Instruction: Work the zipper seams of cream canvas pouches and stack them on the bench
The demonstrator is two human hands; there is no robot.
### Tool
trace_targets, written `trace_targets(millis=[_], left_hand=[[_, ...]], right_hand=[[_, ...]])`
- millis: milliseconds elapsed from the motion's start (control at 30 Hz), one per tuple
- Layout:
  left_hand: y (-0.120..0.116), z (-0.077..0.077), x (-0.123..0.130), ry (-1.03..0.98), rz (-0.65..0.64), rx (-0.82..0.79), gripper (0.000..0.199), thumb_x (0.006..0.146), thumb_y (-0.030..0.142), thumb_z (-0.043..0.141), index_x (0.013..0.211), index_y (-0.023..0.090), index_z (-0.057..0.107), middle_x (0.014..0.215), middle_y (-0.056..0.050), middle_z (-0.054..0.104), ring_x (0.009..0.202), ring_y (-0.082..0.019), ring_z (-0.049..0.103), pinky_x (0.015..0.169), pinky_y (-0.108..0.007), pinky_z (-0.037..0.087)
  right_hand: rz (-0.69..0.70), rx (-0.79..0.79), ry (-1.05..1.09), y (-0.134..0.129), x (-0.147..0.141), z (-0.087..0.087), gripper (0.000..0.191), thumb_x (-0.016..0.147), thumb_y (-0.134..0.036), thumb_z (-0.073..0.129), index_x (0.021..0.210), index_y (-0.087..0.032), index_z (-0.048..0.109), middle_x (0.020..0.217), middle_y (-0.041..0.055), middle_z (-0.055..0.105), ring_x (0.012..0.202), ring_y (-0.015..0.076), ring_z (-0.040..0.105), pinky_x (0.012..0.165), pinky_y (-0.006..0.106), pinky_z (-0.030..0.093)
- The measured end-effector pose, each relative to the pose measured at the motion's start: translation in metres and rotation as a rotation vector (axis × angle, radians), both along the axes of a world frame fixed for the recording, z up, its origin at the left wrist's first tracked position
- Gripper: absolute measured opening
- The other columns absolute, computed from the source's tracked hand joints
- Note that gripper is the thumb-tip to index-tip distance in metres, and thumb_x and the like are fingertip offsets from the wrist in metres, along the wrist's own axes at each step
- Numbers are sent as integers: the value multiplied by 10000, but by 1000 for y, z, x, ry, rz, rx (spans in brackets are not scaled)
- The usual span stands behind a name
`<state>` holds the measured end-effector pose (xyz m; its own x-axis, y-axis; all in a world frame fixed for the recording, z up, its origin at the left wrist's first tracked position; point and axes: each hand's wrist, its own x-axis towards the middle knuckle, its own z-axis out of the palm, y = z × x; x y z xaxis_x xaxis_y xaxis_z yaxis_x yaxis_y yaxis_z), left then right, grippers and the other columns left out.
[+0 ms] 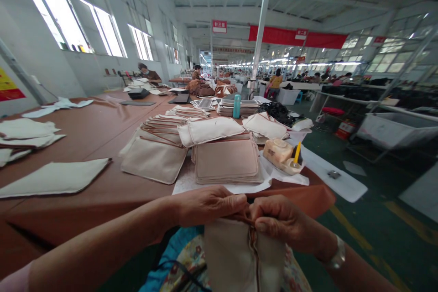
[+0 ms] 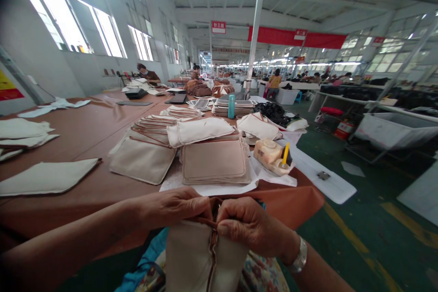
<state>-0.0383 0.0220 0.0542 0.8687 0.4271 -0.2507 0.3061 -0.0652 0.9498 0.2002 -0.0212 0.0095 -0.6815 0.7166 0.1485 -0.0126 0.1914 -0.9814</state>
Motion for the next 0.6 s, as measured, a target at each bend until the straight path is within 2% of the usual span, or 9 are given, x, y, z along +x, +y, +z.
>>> trace_targets(millis=[133,267,400,467,600], left_hand=[[-4,-11,8,-28,-37,17,498,848,617,630,720,144,541,632,52,372,557,-81,284,479,-201,232],[-3,-19,5,-39,-22,119,427,871,525,649,727,137,541,644,50,392,582,-82,311,502,-191,260],[7,-18,-5,3,-9,122,403,858,526,665,814,136,572,677,43,460,598,-84,357,505,-171,287],[12,-16,-9,19,-28,143,418,874,546,638,833,134,581,688,39,463,610,-87,365,510,-166,295],[19,-12,-9,61,-18,194,462,877,586,614,913,126,640,733,20,499,650,-102,394,533,-168,311]], right_hand=[[7,5,17,1,0,1,356,926,-457,612,779,-133,584,757,3,488,648,109,383,545,220,285],[-45,-114,21,3,2,-11,379,898,-485,649,802,-121,609,698,-12,482,596,94,353,514,209,252],[-126,-260,64,5,5,-12,427,937,-520,579,926,-102,666,772,30,580,629,110,447,563,216,322],[-154,-263,26,6,7,-10,419,936,-514,584,953,-108,686,822,47,615,691,134,504,619,231,364],[-177,-230,-29,9,11,-8,333,888,-444,671,975,-123,688,843,33,616,722,138,504,643,230,364]])
